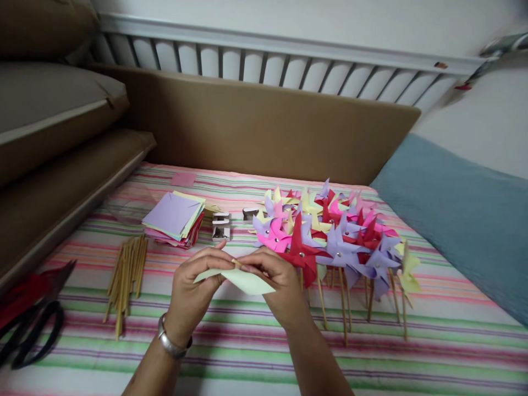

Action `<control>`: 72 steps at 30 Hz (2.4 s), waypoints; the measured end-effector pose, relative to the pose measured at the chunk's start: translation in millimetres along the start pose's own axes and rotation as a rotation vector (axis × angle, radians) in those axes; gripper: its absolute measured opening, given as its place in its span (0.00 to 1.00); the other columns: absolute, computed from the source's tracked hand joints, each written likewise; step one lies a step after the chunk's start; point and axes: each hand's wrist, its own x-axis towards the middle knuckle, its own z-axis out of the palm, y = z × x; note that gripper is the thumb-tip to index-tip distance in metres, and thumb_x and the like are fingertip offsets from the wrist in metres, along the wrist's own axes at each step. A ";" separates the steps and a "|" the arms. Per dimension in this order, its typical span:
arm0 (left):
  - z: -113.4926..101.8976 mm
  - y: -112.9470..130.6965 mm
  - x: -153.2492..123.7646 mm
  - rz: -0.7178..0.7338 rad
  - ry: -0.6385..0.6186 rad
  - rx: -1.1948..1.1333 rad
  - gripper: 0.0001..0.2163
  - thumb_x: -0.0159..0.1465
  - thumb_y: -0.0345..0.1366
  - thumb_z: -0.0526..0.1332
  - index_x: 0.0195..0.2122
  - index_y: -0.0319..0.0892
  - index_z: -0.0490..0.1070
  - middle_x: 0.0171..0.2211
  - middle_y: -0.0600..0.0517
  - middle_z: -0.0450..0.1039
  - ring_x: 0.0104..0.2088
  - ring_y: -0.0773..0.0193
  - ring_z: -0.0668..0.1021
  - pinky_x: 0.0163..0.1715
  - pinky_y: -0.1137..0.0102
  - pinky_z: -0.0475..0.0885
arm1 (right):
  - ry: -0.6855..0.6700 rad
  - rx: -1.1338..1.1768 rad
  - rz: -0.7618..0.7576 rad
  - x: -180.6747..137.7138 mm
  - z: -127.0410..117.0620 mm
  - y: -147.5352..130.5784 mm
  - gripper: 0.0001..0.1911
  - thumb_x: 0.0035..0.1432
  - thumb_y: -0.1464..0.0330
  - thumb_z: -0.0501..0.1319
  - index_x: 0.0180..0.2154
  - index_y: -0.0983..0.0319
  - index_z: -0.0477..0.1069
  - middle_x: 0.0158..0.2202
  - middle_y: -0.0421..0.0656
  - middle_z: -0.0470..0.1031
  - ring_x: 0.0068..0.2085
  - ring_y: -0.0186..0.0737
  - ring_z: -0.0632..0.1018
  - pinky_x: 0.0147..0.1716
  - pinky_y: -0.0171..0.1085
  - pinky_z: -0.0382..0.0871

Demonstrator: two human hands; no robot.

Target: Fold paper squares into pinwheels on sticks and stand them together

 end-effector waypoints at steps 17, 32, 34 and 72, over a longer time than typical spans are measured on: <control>-0.6 0.1 0.9 -0.007 -0.014 -0.002 0.07 0.56 0.26 0.63 0.31 0.46 0.76 0.31 0.55 0.76 0.34 0.65 0.77 0.55 0.55 0.64 | -0.013 0.003 0.012 -0.7 -0.7 0.5 0.06 0.54 0.69 0.62 0.33 0.56 0.78 0.29 0.41 0.74 0.32 0.35 0.73 0.30 0.33 0.64; -2.6 0.4 0.2 -0.030 -0.010 -0.005 0.05 0.56 0.29 0.63 0.31 0.46 0.76 0.31 0.53 0.77 0.33 0.64 0.77 0.55 0.53 0.64 | -0.018 -0.020 0.009 0.0 0.4 1.4 0.06 0.54 0.67 0.62 0.34 0.56 0.78 0.28 0.41 0.74 0.32 0.37 0.73 0.31 0.34 0.64; -2.4 0.8 0.4 -0.041 -0.002 -0.002 0.04 0.56 0.30 0.63 0.30 0.45 0.76 0.30 0.53 0.76 0.33 0.63 0.77 0.55 0.52 0.64 | -0.021 -0.025 0.009 0.0 0.4 1.1 0.06 0.54 0.67 0.62 0.34 0.56 0.78 0.29 0.41 0.74 0.32 0.37 0.73 0.31 0.35 0.65; -1.1 1.7 1.1 -0.081 0.025 -0.020 0.01 0.55 0.31 0.64 0.28 0.44 0.75 0.29 0.52 0.77 0.32 0.63 0.78 0.54 0.51 0.64 | 0.004 -0.093 -0.050 -2.2 4.8 -0.2 0.08 0.56 0.71 0.60 0.34 0.56 0.78 0.30 0.42 0.74 0.32 0.37 0.74 0.31 0.35 0.66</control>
